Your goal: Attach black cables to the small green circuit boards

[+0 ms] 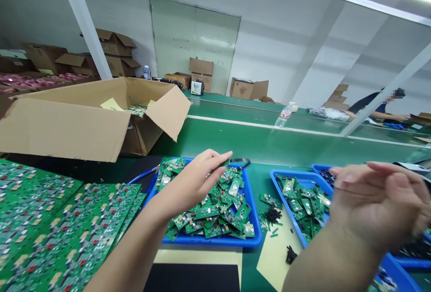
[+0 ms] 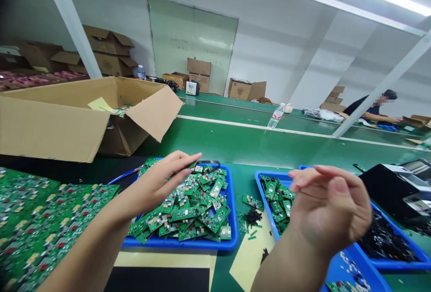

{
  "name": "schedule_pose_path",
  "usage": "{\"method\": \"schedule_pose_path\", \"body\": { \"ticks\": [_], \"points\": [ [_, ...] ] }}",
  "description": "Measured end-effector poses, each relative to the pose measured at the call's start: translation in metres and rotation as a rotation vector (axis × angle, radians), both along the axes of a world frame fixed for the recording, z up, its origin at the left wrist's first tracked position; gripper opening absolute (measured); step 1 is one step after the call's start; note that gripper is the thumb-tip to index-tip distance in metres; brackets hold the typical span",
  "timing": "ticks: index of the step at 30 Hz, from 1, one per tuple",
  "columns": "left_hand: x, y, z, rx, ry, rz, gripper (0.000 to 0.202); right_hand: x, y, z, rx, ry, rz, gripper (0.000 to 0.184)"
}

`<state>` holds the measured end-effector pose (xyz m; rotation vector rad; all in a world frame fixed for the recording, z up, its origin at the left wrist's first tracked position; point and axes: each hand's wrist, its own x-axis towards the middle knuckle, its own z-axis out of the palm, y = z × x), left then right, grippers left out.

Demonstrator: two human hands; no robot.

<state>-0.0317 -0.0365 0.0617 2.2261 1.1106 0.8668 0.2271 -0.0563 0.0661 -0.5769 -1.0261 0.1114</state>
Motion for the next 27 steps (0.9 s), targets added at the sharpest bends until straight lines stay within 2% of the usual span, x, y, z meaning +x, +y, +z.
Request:
{"method": "schedule_pose_path", "body": {
  "ticks": [2,4,7,10,15,21,24,27],
  "points": [
    [0.002,-0.004,-0.001,0.084,0.015,-0.113,0.041,-0.004,0.007,-0.003,-0.117,-0.061,0.074,0.019],
    [0.005,-0.006,-0.003,0.188,0.026,-0.165,0.044,-0.013,0.013,-0.007,-0.239,-0.265,0.143,0.016],
    [0.009,-0.004,-0.008,0.341,0.019,-0.126,0.048,-0.030,0.015,-0.010,-0.306,-0.671,0.255,0.015],
    [0.010,0.000,-0.011,0.443,-0.019,-0.101,0.044,-0.042,0.011,-0.009,-0.268,-0.876,0.250,0.011],
    [0.011,0.004,-0.011,0.512,-0.059,-0.092,0.036,-0.049,0.006,-0.010,-0.195,-0.945,0.073,0.010],
    [0.010,0.007,-0.014,0.584,-0.089,-0.016,0.033,-0.055,0.009,-0.011,-0.120,-0.984,-0.032,0.010],
    [0.011,0.008,-0.016,0.600,-0.113,-0.011,0.033,-0.058,0.010,-0.011,-0.094,-0.985,-0.006,0.010],
    [0.010,0.011,-0.016,0.626,-0.164,0.006,0.033,-0.055,0.005,-0.008,-0.127,-1.009,0.145,0.011]
  ]
}}
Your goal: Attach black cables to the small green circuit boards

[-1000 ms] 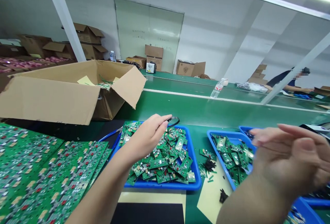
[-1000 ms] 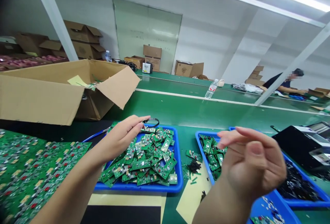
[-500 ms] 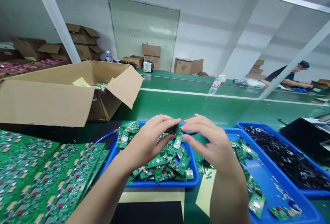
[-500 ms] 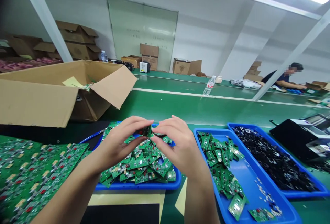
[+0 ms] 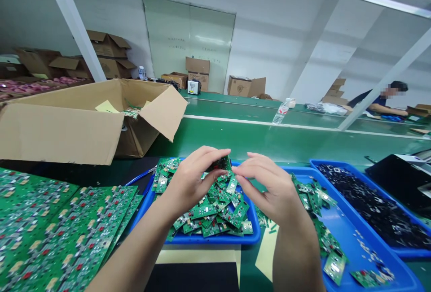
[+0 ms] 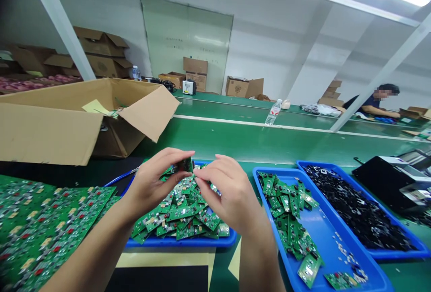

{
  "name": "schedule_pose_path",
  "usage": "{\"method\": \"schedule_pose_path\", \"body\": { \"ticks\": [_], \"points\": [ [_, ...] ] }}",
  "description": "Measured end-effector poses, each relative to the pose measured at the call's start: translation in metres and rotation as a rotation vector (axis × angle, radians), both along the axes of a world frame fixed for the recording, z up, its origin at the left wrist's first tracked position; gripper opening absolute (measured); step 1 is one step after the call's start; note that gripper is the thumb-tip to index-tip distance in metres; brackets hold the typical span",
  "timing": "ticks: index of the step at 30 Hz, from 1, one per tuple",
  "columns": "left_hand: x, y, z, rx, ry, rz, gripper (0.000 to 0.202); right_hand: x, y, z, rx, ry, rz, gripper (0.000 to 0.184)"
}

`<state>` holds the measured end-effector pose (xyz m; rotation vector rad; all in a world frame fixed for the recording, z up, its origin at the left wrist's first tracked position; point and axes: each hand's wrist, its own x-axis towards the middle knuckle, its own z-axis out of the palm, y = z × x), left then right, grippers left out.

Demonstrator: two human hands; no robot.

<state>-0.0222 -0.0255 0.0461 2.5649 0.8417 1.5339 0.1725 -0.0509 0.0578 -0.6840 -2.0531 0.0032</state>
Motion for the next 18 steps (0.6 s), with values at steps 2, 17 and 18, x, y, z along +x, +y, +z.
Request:
{"method": "schedule_pose_path", "body": {
  "ticks": [2,17,18],
  "points": [
    [-0.003,0.001,0.001,0.026,-0.051,0.023,0.032,0.008,-0.006,0.004,-0.096,0.001,0.128,0.013],
    [0.008,-0.002,-0.002,0.244,-0.052,-0.066,0.029,0.004,0.009,0.000,-0.644,0.279,0.137,0.023],
    [0.008,-0.001,-0.002,0.249,-0.052,-0.052,0.029,0.000,0.007,0.001,-0.681,0.241,0.179,0.023]
  ]
}}
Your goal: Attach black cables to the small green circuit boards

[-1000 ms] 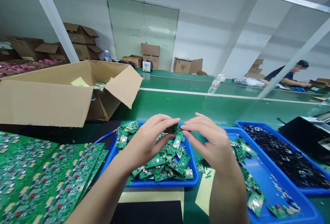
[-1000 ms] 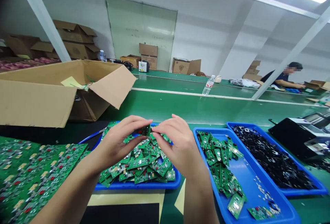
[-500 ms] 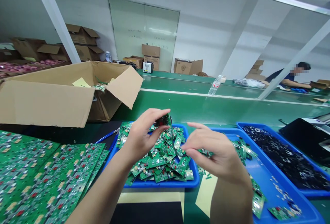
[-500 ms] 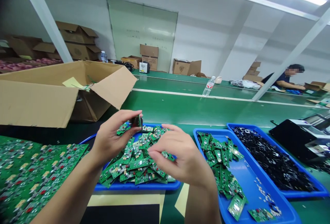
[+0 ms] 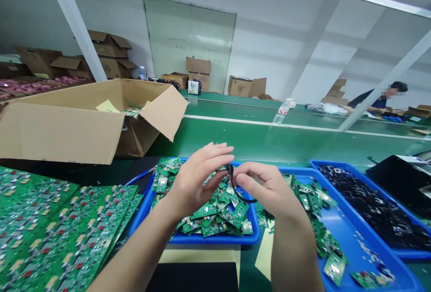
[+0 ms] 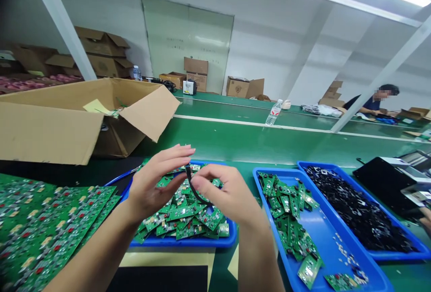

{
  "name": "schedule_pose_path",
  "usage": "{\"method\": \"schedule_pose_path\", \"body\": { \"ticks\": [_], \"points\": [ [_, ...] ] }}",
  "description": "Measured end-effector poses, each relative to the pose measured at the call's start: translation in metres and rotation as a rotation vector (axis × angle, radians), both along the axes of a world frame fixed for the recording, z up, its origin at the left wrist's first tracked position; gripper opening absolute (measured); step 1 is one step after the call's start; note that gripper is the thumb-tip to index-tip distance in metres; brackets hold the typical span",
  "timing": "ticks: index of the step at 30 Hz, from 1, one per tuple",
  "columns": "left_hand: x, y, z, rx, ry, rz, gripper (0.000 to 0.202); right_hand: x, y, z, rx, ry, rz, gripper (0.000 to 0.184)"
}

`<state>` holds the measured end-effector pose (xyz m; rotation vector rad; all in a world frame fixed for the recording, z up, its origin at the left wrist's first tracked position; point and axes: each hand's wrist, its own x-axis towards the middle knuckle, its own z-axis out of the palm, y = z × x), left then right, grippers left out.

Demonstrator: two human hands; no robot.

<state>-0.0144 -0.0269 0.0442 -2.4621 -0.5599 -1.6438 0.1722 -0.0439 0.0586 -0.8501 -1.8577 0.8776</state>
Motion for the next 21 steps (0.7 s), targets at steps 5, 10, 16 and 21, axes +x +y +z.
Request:
{"method": "schedule_pose_path", "body": {
  "ticks": [5,10,16,21],
  "points": [
    [-0.003,-0.001,0.001,-0.012,-0.016,0.060,0.031,-0.007,-0.007,-0.001,-0.066,0.110,0.132,0.022],
    [-0.006,-0.003,0.003,-0.141,-0.059,0.064,0.030,-0.012,-0.004,-0.005,-0.159,0.251,0.217,0.021],
    [-0.012,-0.003,0.003,-0.282,-0.021,-0.056,0.033,-0.017,0.007,-0.011,-0.265,0.355,0.336,0.027],
    [-0.013,-0.002,0.003,-0.330,0.020,-0.136,0.036,-0.016,0.010,-0.011,-0.256,0.361,0.357,0.026]
  ]
}}
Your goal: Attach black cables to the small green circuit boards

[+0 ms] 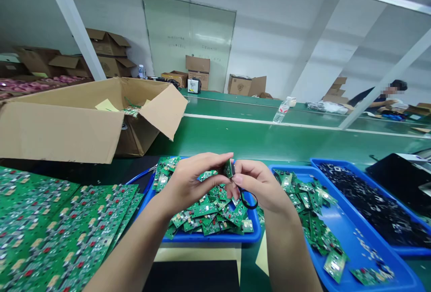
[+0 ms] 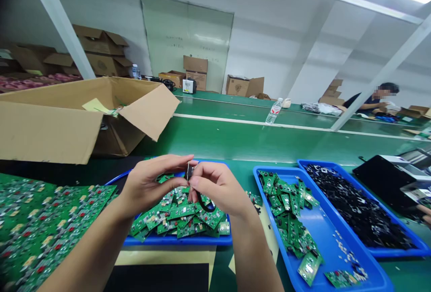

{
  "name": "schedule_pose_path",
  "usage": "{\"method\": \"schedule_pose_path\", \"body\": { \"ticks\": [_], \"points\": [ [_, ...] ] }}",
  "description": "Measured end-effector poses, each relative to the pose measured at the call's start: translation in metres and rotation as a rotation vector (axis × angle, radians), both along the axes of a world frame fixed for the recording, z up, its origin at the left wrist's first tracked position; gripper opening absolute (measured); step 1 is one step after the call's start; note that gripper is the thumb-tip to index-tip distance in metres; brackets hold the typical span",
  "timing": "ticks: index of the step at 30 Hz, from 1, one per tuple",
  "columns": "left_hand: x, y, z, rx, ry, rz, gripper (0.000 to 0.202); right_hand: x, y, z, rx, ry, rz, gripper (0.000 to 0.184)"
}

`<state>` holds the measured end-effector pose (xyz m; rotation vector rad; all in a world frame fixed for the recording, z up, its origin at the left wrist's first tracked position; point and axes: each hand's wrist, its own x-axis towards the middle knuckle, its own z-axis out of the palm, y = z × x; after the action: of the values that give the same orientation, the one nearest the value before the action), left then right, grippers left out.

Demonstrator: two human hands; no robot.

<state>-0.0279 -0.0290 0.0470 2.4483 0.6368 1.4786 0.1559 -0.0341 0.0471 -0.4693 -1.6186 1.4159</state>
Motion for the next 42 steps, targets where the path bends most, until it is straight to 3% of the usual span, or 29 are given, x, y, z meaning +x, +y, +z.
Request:
{"method": "schedule_pose_path", "body": {
  "ticks": [6,9,15,24,30,36,39,42],
  "points": [
    [0.002,-0.005,0.004,-0.155,-0.041,-0.068,0.035,0.002,-0.005,0.002,0.124,-0.136,-0.221,0.020],
    [0.005,-0.008,0.006,-0.243,-0.118,-0.053,0.034,0.002,-0.010,0.004,0.187,-0.136,-0.224,0.020],
    [0.007,-0.005,0.003,-0.204,-0.182,0.029,0.030,-0.001,-0.020,0.009,0.210,-0.181,-0.303,0.020],
    [0.005,-0.007,0.006,-0.289,-0.135,-0.107,0.034,-0.004,-0.014,0.006,0.205,-0.209,-0.325,0.020],
    [0.007,-0.009,0.008,-0.442,-0.107,-0.103,0.033,0.001,-0.014,0.009,0.351,-0.312,-0.586,0.015],
    [0.009,-0.009,0.007,-0.567,-0.196,-0.153,0.038,0.001,-0.014,0.007,0.406,-0.340,-0.716,0.007],
    [0.006,-0.009,0.008,-0.636,-0.251,-0.208,0.045,0.010,-0.008,0.004,0.344,-0.348,-0.830,0.036],
    [0.002,-0.009,0.009,-0.703,-0.317,-0.257,0.048,0.029,0.000,0.004,0.310,-0.304,-0.944,0.029]
  ]
}}
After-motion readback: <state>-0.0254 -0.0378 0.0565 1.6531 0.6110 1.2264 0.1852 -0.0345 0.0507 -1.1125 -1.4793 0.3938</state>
